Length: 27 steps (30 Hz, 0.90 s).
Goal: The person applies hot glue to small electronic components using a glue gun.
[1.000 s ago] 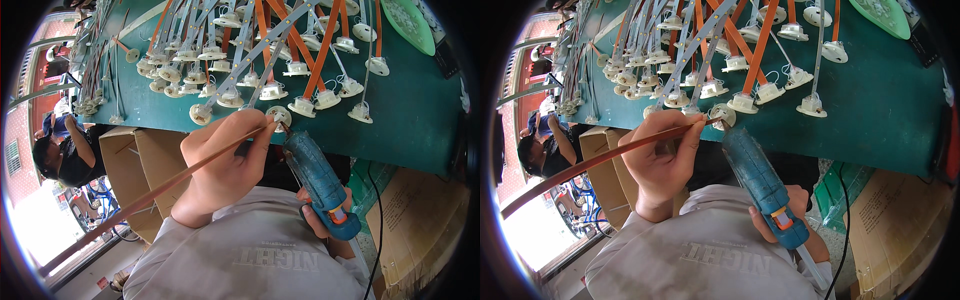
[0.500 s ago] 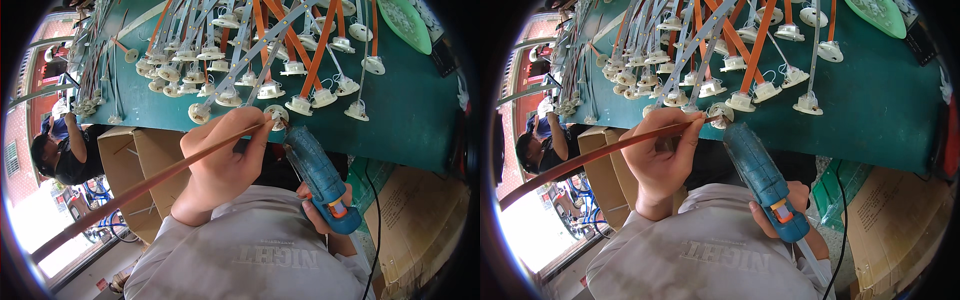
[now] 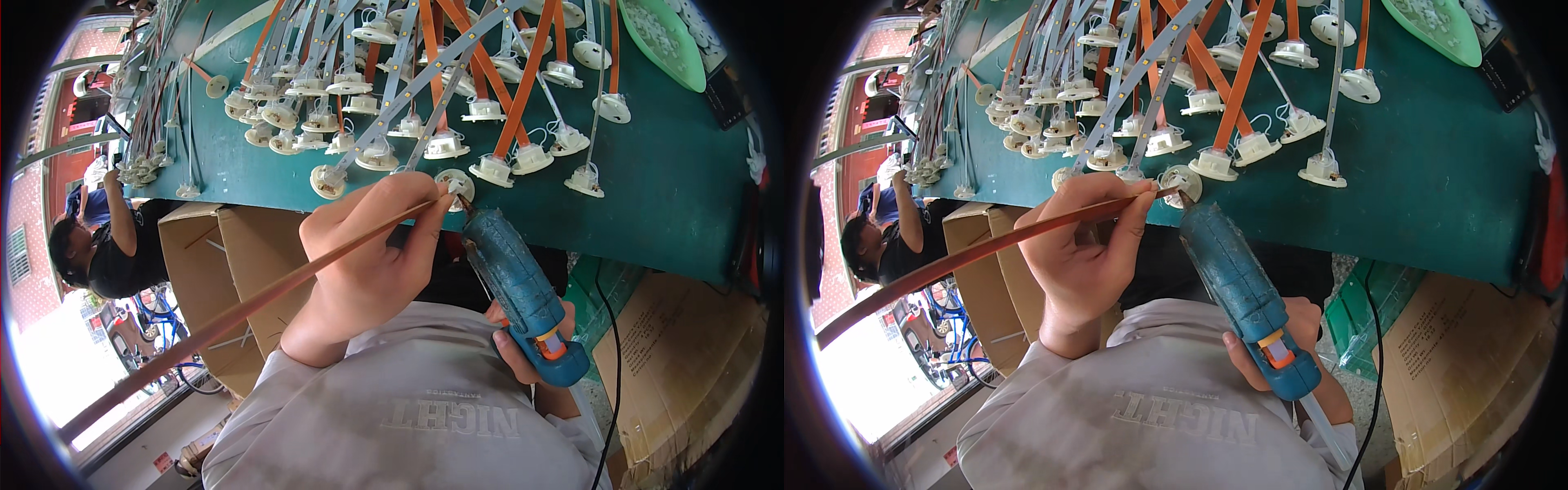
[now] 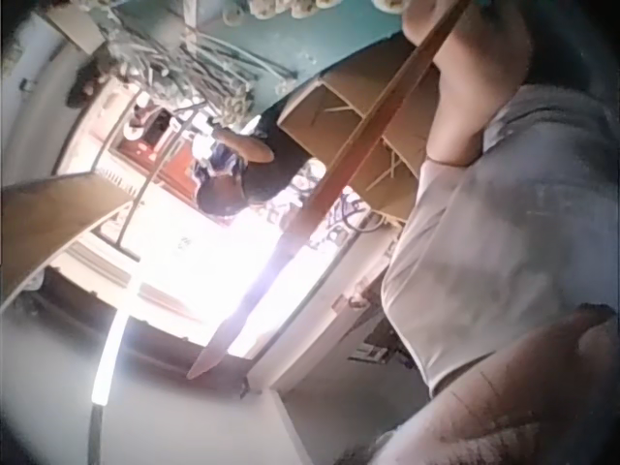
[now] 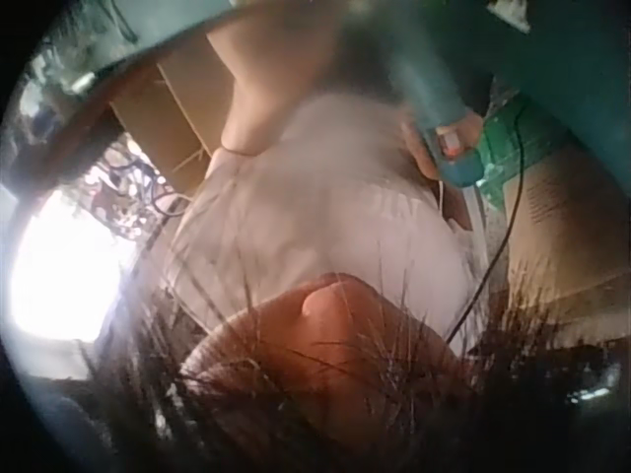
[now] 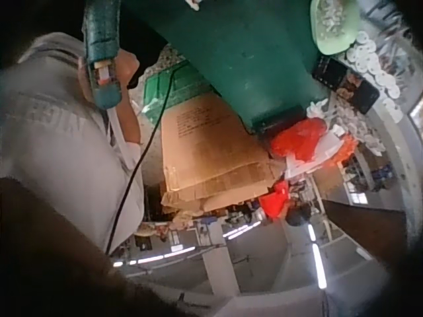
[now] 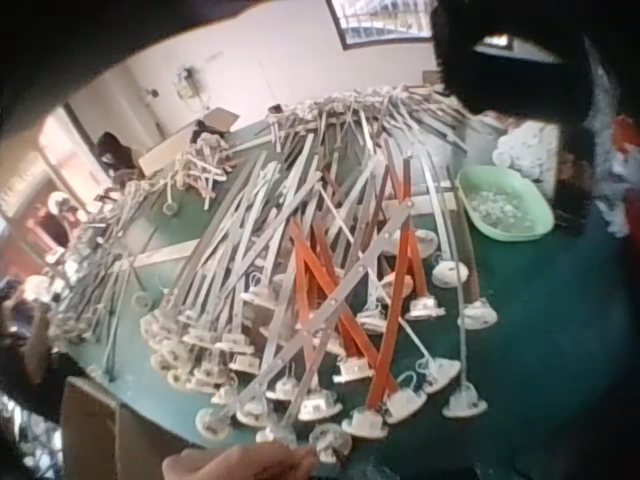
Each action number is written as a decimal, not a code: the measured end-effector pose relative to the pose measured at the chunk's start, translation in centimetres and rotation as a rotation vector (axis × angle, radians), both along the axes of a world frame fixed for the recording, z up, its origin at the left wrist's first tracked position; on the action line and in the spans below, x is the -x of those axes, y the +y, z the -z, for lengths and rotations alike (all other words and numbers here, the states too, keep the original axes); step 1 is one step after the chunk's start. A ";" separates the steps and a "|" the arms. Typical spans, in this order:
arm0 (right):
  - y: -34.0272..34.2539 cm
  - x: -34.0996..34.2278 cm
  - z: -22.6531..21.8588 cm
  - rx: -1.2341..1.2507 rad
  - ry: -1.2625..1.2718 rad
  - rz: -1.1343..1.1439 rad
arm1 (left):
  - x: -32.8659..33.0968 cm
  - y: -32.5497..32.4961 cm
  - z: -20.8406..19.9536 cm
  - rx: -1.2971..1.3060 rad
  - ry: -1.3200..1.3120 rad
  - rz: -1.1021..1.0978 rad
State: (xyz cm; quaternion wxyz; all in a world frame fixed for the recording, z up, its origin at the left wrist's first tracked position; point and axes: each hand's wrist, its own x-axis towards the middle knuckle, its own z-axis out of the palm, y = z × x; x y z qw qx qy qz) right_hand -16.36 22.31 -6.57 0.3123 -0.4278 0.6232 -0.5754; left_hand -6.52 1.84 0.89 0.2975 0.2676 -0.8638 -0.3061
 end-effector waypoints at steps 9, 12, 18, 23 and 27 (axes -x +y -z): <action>-0.2 1.2 -0.8 -0.074 0.072 -0.117 | -0.1 -0.1 0.1 0.028 -0.012 0.016; -0.1 1.1 -0.9 -0.068 0.031 -0.085 | -0.1 -0.2 0.0 0.033 -0.015 0.024; -0.4 0.1 -0.7 0.000 -0.073 0.067 | -0.2 -0.2 0.2 0.007 -0.007 0.025; -0.1 1.2 -1.2 -0.121 0.093 -0.070 | -0.2 -0.1 0.1 -0.003 -0.001 0.024; -0.4 1.0 -0.9 -0.051 0.104 -0.011 | -0.5 -0.4 0.7 0.015 0.050 0.090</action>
